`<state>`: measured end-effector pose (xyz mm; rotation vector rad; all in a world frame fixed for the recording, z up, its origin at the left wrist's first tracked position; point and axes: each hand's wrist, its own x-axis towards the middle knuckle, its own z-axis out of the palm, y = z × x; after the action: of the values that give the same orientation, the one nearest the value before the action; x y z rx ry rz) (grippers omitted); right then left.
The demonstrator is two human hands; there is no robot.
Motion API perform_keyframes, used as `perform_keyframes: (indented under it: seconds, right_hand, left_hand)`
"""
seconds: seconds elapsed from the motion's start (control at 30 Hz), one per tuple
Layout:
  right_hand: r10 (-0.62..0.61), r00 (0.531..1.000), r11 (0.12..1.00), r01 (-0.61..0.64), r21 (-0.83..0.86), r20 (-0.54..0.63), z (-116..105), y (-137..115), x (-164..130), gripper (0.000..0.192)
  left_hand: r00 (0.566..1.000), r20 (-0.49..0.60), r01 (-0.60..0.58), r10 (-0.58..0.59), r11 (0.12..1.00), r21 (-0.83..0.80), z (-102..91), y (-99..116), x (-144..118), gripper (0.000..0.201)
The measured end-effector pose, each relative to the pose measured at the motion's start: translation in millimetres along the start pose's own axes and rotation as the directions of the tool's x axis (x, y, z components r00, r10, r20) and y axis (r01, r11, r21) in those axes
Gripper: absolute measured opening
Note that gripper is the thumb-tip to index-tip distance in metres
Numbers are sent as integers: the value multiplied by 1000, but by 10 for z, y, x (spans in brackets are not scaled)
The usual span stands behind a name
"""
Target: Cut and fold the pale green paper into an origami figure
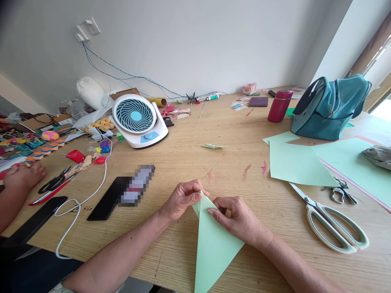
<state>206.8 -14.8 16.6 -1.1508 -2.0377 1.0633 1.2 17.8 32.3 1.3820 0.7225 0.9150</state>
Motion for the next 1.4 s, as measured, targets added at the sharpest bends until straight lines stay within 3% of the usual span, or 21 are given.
perform_keyframes:
  seconds: [0.3, 0.67, 1.0, 1.13, 1.4]
  right_hand:
    - [-56, 997, 985, 48, -166, -46, 33, -7, 6, 42]
    - [-90, 984, 990, 71, -122, -153, 95, -15, 33, 39]
    - [-116, 988, 989, 107, -100, -99, 84, -12, 34, 40]
    - [-39, 998, 997, 35, -74, -47, 80, 7, 29, 42]
    - [30, 999, 998, -29, -49, 34, 72, 0, 35, 39]
  left_hand:
    - [996, -85, 9, -5, 999, 39, 42, -31, -2, 25]
    - [988, -141, -23, 60, 968, 252, 216, -53, -22, 17]
    - [991, -115, -30, 63, 962, 270, 170, -119, -19, 26]
    - [975, -219, 19, 33, 972, 234, 88, -126, 26, 30]
    - [882, -466, 53, -65, 998, -40, -142, -102, 141, 33]
